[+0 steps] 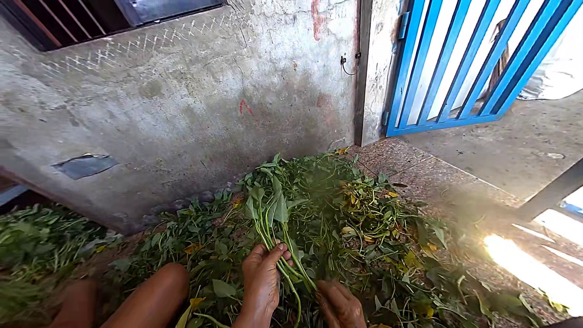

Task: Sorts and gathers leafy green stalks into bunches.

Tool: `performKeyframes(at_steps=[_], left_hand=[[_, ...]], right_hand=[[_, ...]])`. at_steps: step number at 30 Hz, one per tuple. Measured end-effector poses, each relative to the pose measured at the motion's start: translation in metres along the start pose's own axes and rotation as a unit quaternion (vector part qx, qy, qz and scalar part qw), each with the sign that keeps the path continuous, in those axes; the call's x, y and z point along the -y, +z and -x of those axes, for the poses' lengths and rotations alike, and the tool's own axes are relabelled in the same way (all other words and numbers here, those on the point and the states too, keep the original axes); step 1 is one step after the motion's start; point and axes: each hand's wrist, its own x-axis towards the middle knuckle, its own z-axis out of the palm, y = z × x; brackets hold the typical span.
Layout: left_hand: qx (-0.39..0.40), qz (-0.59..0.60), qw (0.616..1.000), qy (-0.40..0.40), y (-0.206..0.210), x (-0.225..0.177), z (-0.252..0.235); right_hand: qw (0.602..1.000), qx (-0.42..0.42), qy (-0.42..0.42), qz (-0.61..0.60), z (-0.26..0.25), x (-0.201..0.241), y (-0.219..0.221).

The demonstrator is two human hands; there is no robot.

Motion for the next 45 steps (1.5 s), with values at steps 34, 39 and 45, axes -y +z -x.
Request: performKeyframes(at_steps=[34, 39, 45], left_hand=[[0.009, 0.058, 0.994, 0.095, -0.012, -0.014, -0.005], [0.138, 0.037, 0.984, 0.101, -0.001, 0.002, 0.006], [0.169, 0.062, 0.980, 0.090, -0.004, 0.000, 0.007]], right_hand=[[0.968, 0.055, -0.041, 0.242, -0.047, 0.048, -0.064], [0.954, 0.134, 0.203, -0.177, -0.109, 0.067, -0.039], [0.761, -0.039, 0.404, -0.507, -0.128, 0.068, -0.024]])
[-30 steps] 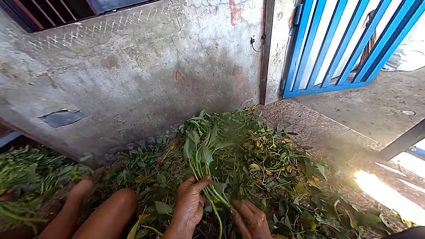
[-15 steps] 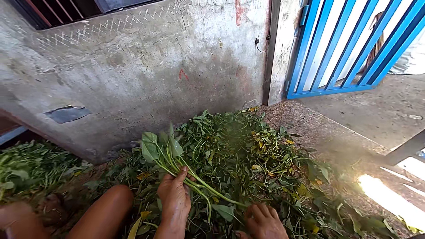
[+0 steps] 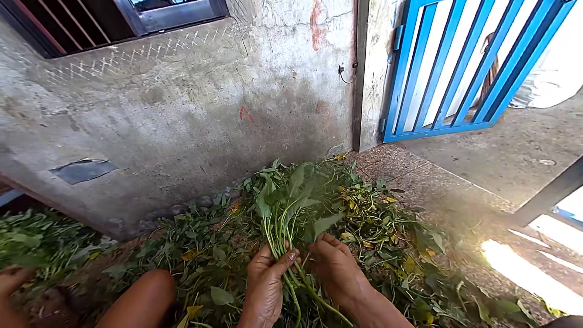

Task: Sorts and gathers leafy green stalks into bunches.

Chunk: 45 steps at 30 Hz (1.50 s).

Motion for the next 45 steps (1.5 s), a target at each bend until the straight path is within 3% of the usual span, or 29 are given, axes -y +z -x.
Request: performKeyframes(at_steps=[3, 8, 11, 17, 20, 24, 31, 35, 38, 45], left_hand=[[0.002, 0.016, 0.999, -0.034, -0.003, -0.002, 0.000], [0.053, 0.015, 0.996, -0.077, -0.002, -0.001, 0.003], [0.023, 0.033, 0.996, -0.081, 0.000, 0.001, 0.000], [-0.007, 0.053, 0.991, -0.125, 0.004, 0.000, 0.000], [0.031, 0.057, 0.989, -0.135, 0.004, -0.001, 0.002], [0.093, 0.062, 0.984, -0.141, 0.003, -0.002, 0.003], [0.126, 0.022, 0.978, -0.164, 0.005, -0.001, 0.005], [0.132, 0.021, 0.974, -0.182, 0.006, 0.000, 0.006], [0.181, 0.037, 0.965, -0.184, 0.002, 0.002, 0.004], [0.229, 0.044, 0.956, -0.177, -0.001, 0.001, 0.003]], right_hand=[[1.000, -0.005, -0.011, 0.002, -0.001, -0.004, -0.004], [0.997, 0.079, 0.005, 0.023, -0.005, -0.001, 0.004], [0.999, 0.047, -0.018, -0.008, -0.005, -0.002, 0.010], [0.983, 0.097, -0.158, 0.000, -0.005, -0.018, -0.002], [0.968, 0.144, -0.197, 0.060, -0.008, -0.013, -0.009], [0.960, 0.194, -0.165, 0.120, -0.012, 0.006, -0.012], [0.967, 0.171, -0.132, 0.138, -0.012, 0.009, -0.010], [0.979, 0.088, -0.154, 0.098, -0.021, -0.005, -0.010], [0.987, 0.036, -0.134, 0.082, -0.025, -0.008, -0.012], [0.983, -0.002, -0.087, 0.160, -0.032, -0.014, -0.015]])
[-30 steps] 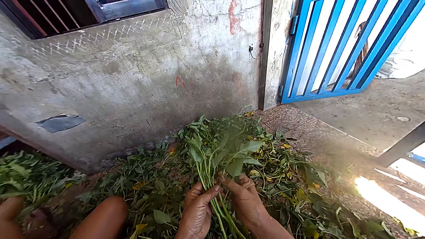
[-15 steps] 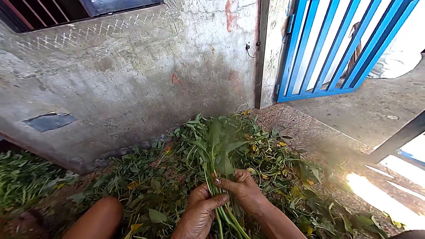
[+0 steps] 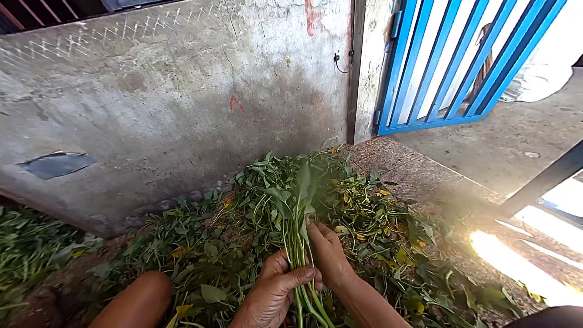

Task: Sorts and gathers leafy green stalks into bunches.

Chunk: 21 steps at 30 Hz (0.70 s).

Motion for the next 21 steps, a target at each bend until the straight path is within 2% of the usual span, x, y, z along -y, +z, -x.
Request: performKeyframes(at_steps=[8, 11, 14, 18, 21], left_hand=[[-0.022, -0.022, 0.999, -0.019, 0.010, -0.001, 0.001], [-0.037, -0.036, 0.999, -0.015, 0.012, -0.004, -0.001], [-0.141, -0.020, 0.990, 0.015, 0.012, -0.016, 0.003], [-0.313, 0.028, 0.939, 0.141, -0.007, -0.032, 0.003], [-0.395, 0.055, 0.903, 0.157, -0.018, -0.037, 0.004]], right_hand=[[1.000, 0.001, -0.011, -0.016, -0.001, -0.011, 0.001], [0.999, 0.024, 0.024, 0.000, -0.004, -0.018, 0.003], [0.977, 0.084, 0.131, 0.144, -0.032, -0.035, -0.016], [0.939, 0.002, 0.216, 0.266, -0.078, -0.086, -0.080], [0.892, -0.002, 0.263, 0.367, -0.091, -0.131, -0.122]])
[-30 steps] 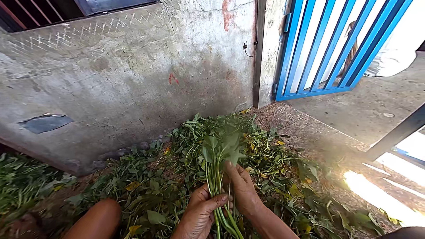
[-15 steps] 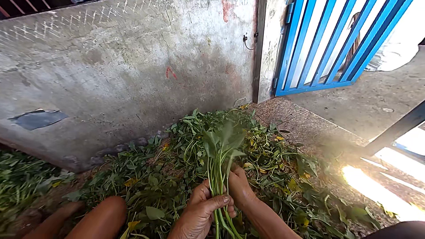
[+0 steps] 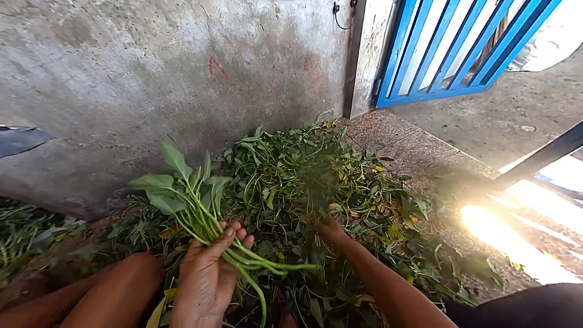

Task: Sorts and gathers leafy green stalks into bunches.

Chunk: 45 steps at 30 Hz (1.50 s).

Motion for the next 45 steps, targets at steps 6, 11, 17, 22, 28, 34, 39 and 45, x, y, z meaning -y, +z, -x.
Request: performKeyframes(at_steps=[6, 11, 17, 22, 28, 34, 39, 45], left_hand=[[0.021, -0.034, 0.998, -0.051, 0.005, 0.000, 0.006], [0.070, -0.040, 0.994, -0.078, 0.013, 0.003, 0.002], [0.052, -0.033, 0.996, -0.069, 0.017, 0.003, 0.001], [0.046, -0.043, 0.996, -0.061, 0.019, 0.006, 0.003], [-0.012, -0.025, 0.998, -0.058, 0.022, 0.007, 0.000], [-0.031, -0.026, 0.998, -0.056, 0.020, 0.008, -0.001], [-0.034, -0.021, 0.998, -0.054, 0.016, 0.011, -0.001], [-0.024, -0.034, 0.998, -0.049, 0.018, 0.023, 0.005]], right_hand=[[0.971, -0.020, 0.094, 0.217, -0.033, -0.066, 0.034], [0.985, 0.077, 0.028, 0.150, -0.047, -0.081, 0.069], [0.994, -0.045, -0.095, 0.032, 0.023, -0.037, 0.037], [0.966, -0.035, 0.034, 0.252, 0.034, -0.054, -0.005], [0.963, -0.189, -0.134, 0.138, 0.084, -0.030, -0.042], [0.930, -0.041, -0.045, -0.364, 0.122, -0.028, -0.052], [0.845, 0.116, -0.029, -0.522, 0.162, -0.030, -0.047], [0.780, 0.268, -0.149, -0.545, 0.166, -0.042, -0.025]])
